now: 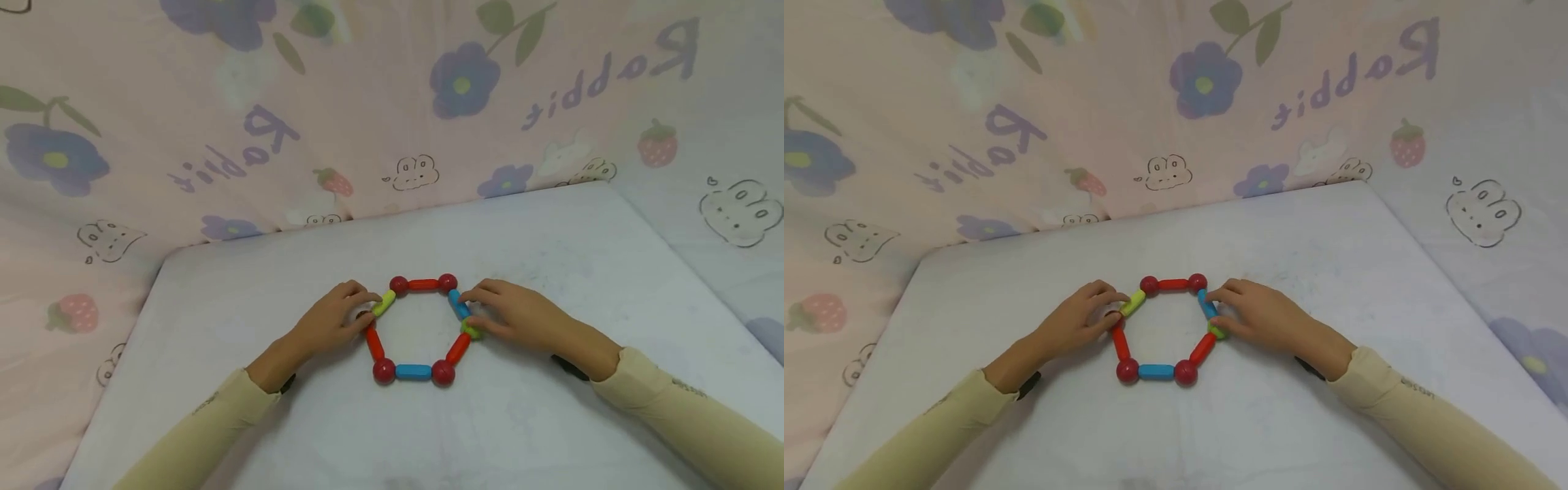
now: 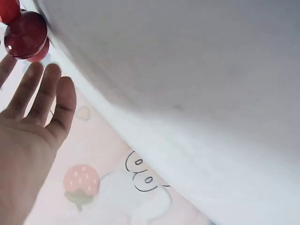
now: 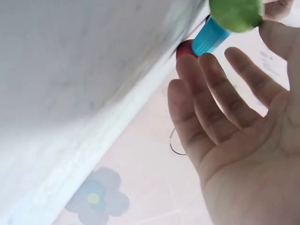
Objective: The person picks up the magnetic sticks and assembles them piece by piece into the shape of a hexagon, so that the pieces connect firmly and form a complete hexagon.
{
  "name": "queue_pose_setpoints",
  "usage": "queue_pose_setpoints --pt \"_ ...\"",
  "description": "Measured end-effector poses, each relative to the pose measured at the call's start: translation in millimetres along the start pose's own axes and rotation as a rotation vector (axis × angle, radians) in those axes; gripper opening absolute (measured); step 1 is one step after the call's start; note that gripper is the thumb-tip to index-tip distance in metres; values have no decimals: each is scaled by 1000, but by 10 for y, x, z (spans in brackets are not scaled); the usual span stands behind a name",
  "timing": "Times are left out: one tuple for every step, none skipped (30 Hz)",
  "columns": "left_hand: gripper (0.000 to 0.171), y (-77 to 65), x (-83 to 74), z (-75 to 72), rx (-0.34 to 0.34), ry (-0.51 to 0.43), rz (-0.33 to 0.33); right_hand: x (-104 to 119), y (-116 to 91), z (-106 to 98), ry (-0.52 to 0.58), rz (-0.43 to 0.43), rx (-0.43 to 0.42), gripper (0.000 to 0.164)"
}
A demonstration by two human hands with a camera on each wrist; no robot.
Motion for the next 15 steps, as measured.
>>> queue_pose_setpoints --pt "31 -47 -10 -2 12 10 11 23 -28 -10 -14 -25 -16 40" --pt "31 -88 -14 1 25 23 21 46 -50 -18 -28 -50 -30 39" --pt "31 -122 -20 4 35 29 30 68 -67 -24 -42 -77 -46 37" --pt "31 -148 -21 10 44 39 35 90 -80 -26 -48 -105 -59 36" --pt "32 -167 -27 15 51 44 41 108 -90 -26 -46 -128 -69 33" --pt "33 -178 -29 23 57 47 48 122 -98 -22 -46 -148 -76 31" --pt "33 -184 -29 30 60 50 54 132 -103 -18 -46 -160 -81 30" --pt "33 -186 -30 36 58 56 63 139 -107 -14 -44 -170 -83 28" --pt "33 -186 -35 38 54 58 68 142 -112 -11 -41 -176 -83 26" --pt "32 -184 -35 40 47 59 73 142 -115 -8 -39 -177 -78 26" --pt "32 -183 -38 41 39 60 80 136 -119 -5 -37 -172 -72 25" --pt "32 -180 -39 42 33 56 83 126 -122 -6 -40 -161 -66 25" --pt "32 -176 -40 43 26 56 88 112 -126 -8 -43 -149 -59 26" --pt "33 -172 -44 44 20 56 92 95 -130 -14 -44 -135 -53 27" --pt "33 -168 -48 44 12 55 98 76 -135 -17 -46 -122 -47 28"
Point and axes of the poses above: each hand's wrist, its own y-axis towards the middle knuckle, its own z-axis out of the palm, x = y × z, the point moved 5 cm from there along y, towards the middle knuckle, and after that the axes turned 11 degrees about -y, right-handed, at the moved point
